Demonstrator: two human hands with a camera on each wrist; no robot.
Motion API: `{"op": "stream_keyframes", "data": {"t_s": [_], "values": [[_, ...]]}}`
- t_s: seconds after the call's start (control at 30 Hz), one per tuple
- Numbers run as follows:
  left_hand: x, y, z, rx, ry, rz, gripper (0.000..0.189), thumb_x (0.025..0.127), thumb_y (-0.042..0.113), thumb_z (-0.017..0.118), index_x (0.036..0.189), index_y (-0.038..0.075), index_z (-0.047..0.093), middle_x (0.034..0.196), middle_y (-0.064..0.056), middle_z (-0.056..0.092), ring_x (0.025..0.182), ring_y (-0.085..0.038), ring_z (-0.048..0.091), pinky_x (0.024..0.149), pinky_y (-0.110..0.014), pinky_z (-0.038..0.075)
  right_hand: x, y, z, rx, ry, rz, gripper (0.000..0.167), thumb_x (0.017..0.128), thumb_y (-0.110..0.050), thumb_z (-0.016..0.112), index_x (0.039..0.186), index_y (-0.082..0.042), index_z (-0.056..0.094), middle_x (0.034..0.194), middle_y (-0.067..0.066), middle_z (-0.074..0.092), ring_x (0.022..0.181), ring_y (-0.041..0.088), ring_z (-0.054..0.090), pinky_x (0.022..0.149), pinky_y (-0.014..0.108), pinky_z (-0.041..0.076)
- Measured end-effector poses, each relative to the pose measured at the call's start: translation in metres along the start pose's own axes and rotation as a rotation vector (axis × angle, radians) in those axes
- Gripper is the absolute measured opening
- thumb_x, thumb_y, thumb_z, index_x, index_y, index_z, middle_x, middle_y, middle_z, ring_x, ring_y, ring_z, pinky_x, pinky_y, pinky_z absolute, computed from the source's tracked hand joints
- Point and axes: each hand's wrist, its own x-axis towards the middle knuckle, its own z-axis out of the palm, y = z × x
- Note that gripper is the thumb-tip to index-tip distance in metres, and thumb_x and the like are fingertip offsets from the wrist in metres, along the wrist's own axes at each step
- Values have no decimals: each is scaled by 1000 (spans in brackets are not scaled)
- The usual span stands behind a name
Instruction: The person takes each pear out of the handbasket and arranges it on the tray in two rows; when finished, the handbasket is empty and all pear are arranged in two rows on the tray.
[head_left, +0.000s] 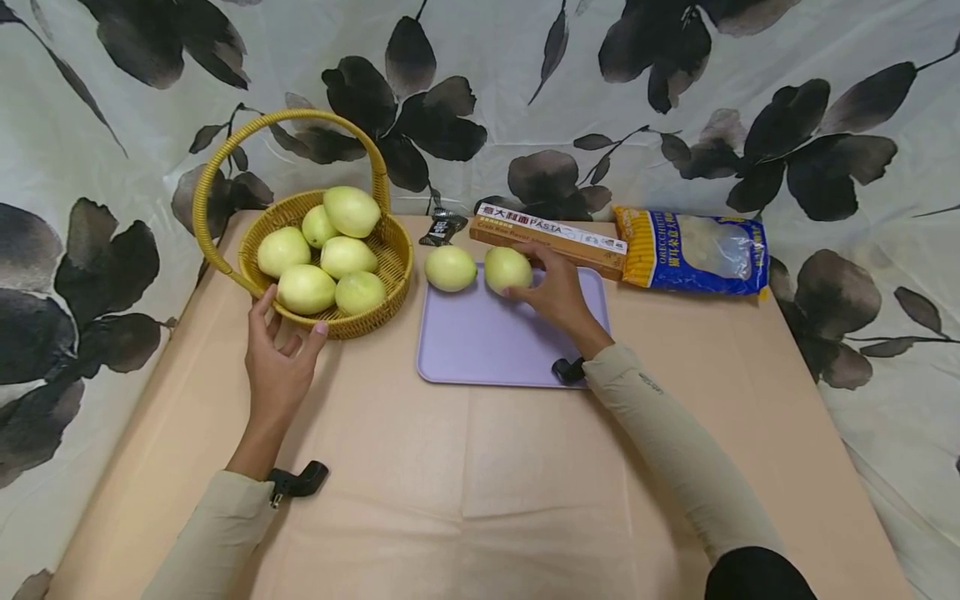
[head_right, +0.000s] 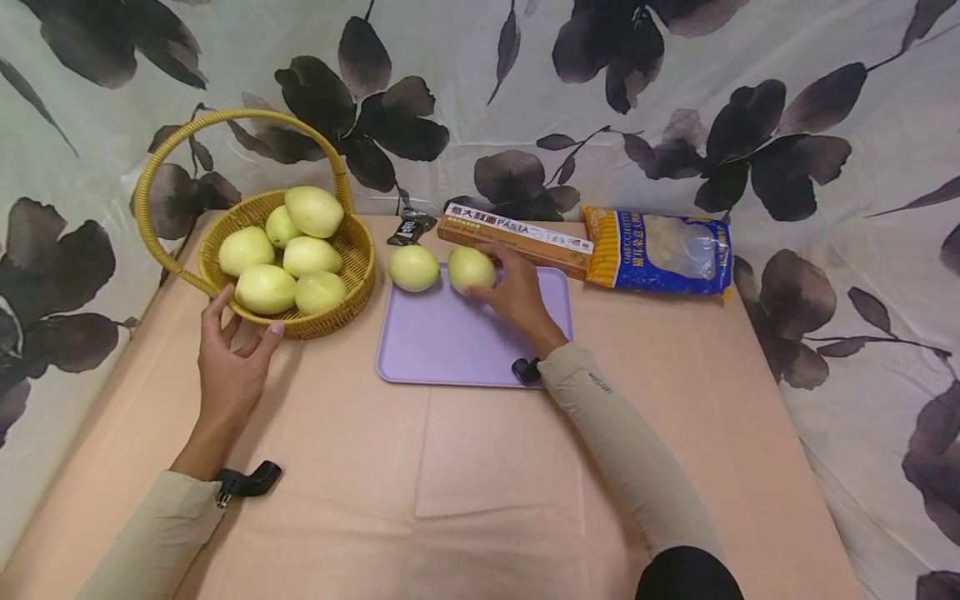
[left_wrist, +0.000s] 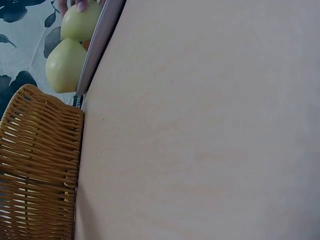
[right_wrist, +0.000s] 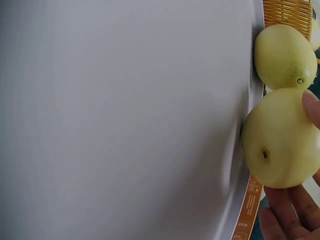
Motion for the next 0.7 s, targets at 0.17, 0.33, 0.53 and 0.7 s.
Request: {"op": "stream_keyframes", "data": {"t_s": [0.17,0.33,0.53,0.7], "values": [[0,1,0,8,0,1,85,99,25,75,168,30,25,177,8,16,162,-25,28,123,-62,40,3,-4,5,-33,3,44,71,82,-13,94,144,-10,62,145,10,64,133,27,62,117,45,50],[0,0,0,11,4,1,85,99,25,75,168,31,25,177,8,16,162,-25,28,123,-62,40,6,-8,8,-64,2,59,71,85,-17,92,148,-9,60,146,11,64,132,28,61,116,46,51],[0,-1,0,11,4,-1,85,99,25,75,168,31,25,177,9,17,162,-25,28,123,-61,40,5,-14,8,-120,-12,52,74,86,-20,92,151,-9,58,149,11,62,136,28,59,117,46,46],[0,-1,0,9,-1,-5,85,99,26,75,168,32,24,177,8,15,162,-24,28,124,-61,40,4,-23,8,-193,-11,34,75,86,-25,92,152,-10,58,152,11,60,143,30,53,122,48,40]]}}
